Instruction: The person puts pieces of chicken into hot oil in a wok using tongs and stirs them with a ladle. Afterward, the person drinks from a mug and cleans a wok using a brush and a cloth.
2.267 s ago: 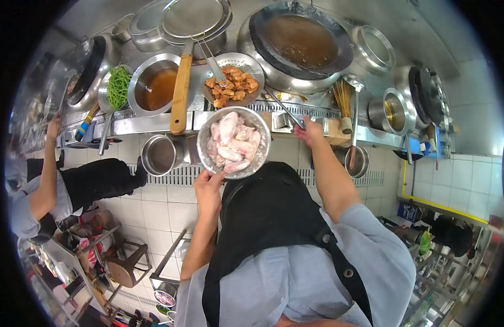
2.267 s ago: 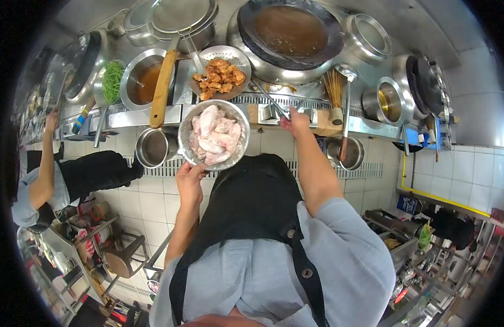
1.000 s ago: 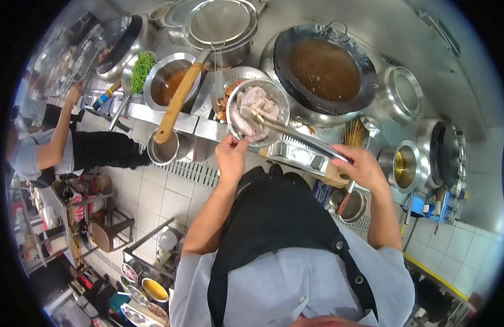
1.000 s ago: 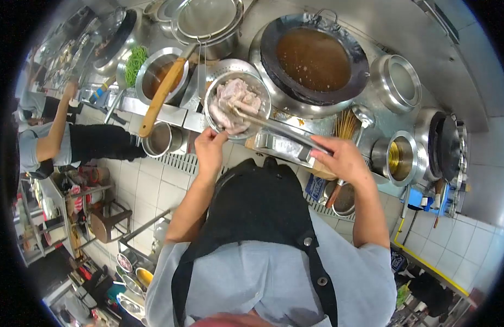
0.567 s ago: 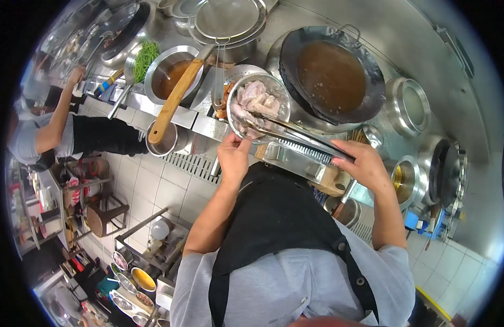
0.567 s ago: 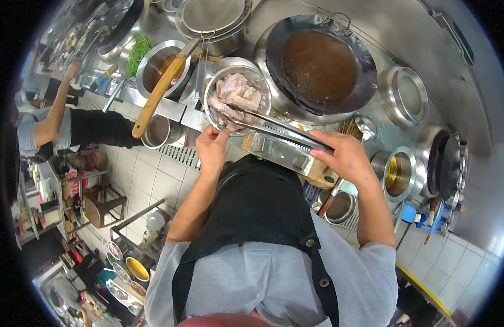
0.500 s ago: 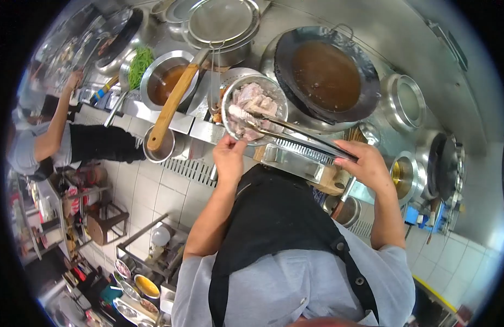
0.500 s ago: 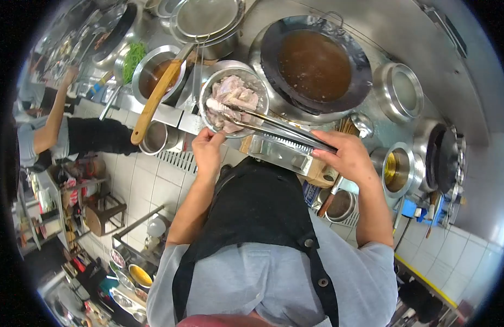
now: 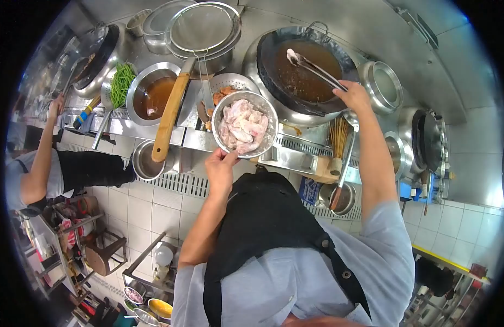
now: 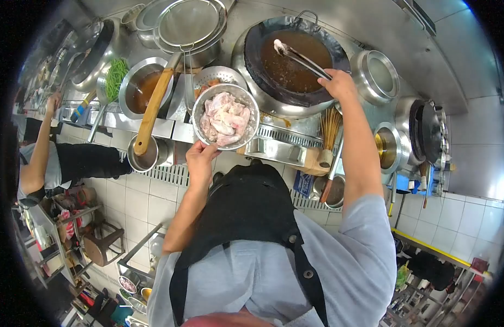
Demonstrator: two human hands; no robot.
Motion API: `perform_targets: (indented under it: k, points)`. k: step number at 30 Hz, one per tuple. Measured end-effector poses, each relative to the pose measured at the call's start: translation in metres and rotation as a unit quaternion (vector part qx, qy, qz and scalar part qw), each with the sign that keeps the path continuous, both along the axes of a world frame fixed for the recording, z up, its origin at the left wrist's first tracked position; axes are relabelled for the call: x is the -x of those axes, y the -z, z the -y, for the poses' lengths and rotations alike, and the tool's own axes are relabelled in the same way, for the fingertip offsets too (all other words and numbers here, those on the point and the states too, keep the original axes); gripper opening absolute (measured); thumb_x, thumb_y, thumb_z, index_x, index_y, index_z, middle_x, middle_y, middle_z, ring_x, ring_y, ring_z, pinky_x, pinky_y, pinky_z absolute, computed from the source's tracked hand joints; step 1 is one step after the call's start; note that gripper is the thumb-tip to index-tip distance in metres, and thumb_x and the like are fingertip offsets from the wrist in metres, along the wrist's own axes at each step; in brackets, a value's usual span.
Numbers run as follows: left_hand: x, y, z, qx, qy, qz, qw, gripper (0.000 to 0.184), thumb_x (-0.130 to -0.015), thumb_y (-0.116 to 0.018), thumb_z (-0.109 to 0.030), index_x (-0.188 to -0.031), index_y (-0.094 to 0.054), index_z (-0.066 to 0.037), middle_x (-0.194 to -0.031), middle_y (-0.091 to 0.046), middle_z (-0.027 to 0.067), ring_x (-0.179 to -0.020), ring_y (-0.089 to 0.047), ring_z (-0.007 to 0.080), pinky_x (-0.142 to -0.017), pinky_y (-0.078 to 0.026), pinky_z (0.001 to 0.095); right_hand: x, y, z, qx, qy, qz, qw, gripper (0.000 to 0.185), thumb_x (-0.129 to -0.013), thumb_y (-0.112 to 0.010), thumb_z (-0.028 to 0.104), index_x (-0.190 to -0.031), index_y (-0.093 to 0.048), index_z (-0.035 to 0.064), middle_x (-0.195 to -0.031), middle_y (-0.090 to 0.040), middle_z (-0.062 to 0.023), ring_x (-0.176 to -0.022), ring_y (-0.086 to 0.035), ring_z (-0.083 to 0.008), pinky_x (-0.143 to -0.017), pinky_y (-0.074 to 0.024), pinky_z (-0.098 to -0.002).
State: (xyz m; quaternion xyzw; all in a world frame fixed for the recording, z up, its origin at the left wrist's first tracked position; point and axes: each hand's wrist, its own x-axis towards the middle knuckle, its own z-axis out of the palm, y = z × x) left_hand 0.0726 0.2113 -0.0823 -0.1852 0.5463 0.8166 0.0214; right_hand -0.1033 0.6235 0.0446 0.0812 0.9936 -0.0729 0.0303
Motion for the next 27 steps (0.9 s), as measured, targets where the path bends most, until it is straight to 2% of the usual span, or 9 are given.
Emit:
perform_targets:
  k: [5, 9, 11, 15, 16, 18, 22, 24, 27]
  points:
    - [-0.009, -0.005, 0.010, -0.008, 0.009, -0.013, 1.000, 0.012, -0.089, -0.071, -0.002, -0.082, -0.063, 0.001, -0.081, -0.063, 0.0028, -0.074, -0.061, 0.0104, -0.074, -0.056, 0.0284, 0.014, 0.011, 0.004, -0.026, 0.031, -0.044, 0.998, 0.057, -0.088, -0.076, 0.048, -0.137, -0.068, 0.0202, -0.124, -0.072, -0.0182, -0.118, -0.067, -0.0364, -0.103, -0.0510, -0.0452]
    - [0.001, -0.015, 0.011, -0.027, 0.014, 0.003, 1.000, 0.013, -0.088, -0.072, -0.003, -0.079, -0.062, 0.000, -0.079, -0.064, 0.0023, -0.072, -0.059, 0.0091, -0.072, -0.054, 0.0273, -0.018, -0.019, 0.008, 0.004, -0.001, -0.076, 0.997, 0.059, -0.088, -0.076, 0.048, -0.137, -0.067, 0.0169, -0.122, -0.073, -0.0182, -0.113, -0.069, -0.0359, -0.100, -0.0519, -0.0438]
    - [0.011, -0.007, 0.013, 0.021, 0.033, -0.010, 0.999, 0.015, -0.089, -0.072, -0.003, -0.079, -0.061, -0.001, -0.080, -0.063, 0.0026, -0.072, -0.060, 0.0109, -0.072, -0.054, 0.0282, -0.057, -0.049, 0.019, 0.054, -0.029, -0.086, 0.994, 0.058, -0.088, -0.078, 0.045, -0.137, -0.067, 0.0151, -0.120, -0.074, -0.0179, -0.109, -0.071, -0.0332, -0.098, -0.0524, -0.0414]
    - [0.023, 0.002, 0.008, 0.058, 0.035, -0.023, 0.997, 0.017, -0.089, -0.073, -0.003, -0.078, -0.060, -0.002, -0.076, -0.061, 0.0011, -0.069, -0.058, 0.0103, -0.070, -0.052, 0.0278, -0.149, -0.106, 0.045, 0.158, -0.063, -0.055, 0.984, 0.051, -0.087, -0.081, 0.025, -0.135, -0.069, 0.0131, -0.122, -0.074, -0.0172, -0.101, -0.071, -0.0212, -0.090, -0.0521, -0.0333]
    - [0.026, 0.003, 0.003, 0.054, 0.006, -0.035, 0.998, 0.021, -0.087, -0.075, -0.008, -0.073, -0.061, 0.000, -0.070, -0.060, 0.0000, -0.067, -0.051, 0.0070, -0.062, -0.042, 0.0259, -0.168, -0.115, 0.051, 0.156, -0.077, -0.041, 0.984, 0.051, -0.087, -0.081, 0.024, -0.136, -0.069, 0.0137, -0.120, -0.074, -0.0161, -0.100, -0.071, -0.0222, -0.089, -0.0527, -0.0342]
    - [0.032, 0.013, 0.000, 0.103, 0.008, -0.053, 0.993, 0.022, -0.087, -0.076, -0.009, -0.073, -0.061, 0.000, -0.068, -0.059, -0.0007, -0.065, -0.049, 0.0068, -0.060, -0.041, 0.0263, -0.190, -0.130, 0.063, 0.148, -0.104, -0.018, 0.983, 0.052, -0.086, -0.081, 0.022, -0.136, -0.068, 0.0149, -0.117, -0.074, -0.0137, -0.098, -0.071, -0.0242, -0.085, -0.0539, -0.0360]
    - [0.045, -0.005, -0.011, 0.144, 0.030, -0.089, 0.985, 0.022, -0.086, -0.076, -0.009, -0.073, -0.061, -0.001, -0.066, -0.058, -0.0020, -0.062, -0.046, 0.0063, -0.056, -0.038, 0.0270, -0.186, -0.125, 0.083, -0.082, -0.159, -0.019, 0.984, 0.056, -0.087, -0.078, 0.025, -0.141, -0.063, 0.0228, -0.096, -0.067, -0.0089, -0.091, -0.067, -0.0344, -0.078, -0.0556, -0.0456]
    - [0.046, -0.013, -0.011, 0.164, 0.052, -0.077, 0.982, 0.020, -0.085, -0.075, -0.007, -0.072, -0.061, -0.001, -0.067, -0.059, -0.0012, -0.062, -0.046, 0.0063, -0.057, -0.039, 0.0261, -0.183, -0.111, 0.067, -0.076, -0.185, -0.026, 0.979, 0.056, -0.088, -0.076, 0.025, -0.142, -0.062, 0.0249, -0.098, -0.066, -0.0092, -0.091, -0.068, -0.0331, -0.077, -0.0562, -0.0450]
    - [0.059, 0.004, -0.012, 0.098, 0.029, -0.072, 0.992, 0.017, -0.085, -0.074, -0.005, -0.074, -0.062, -0.001, -0.068, -0.060, -0.0007, -0.062, -0.048, 0.0067, -0.057, -0.040, 0.0258, -0.172, -0.089, 0.045, -0.063, -0.229, -0.045, 0.970, 0.057, -0.089, -0.075, 0.026, -0.144, -0.059, 0.0261, -0.100, -0.065, -0.0088, -0.088, -0.067, -0.0324, -0.075, -0.0561, -0.0440]
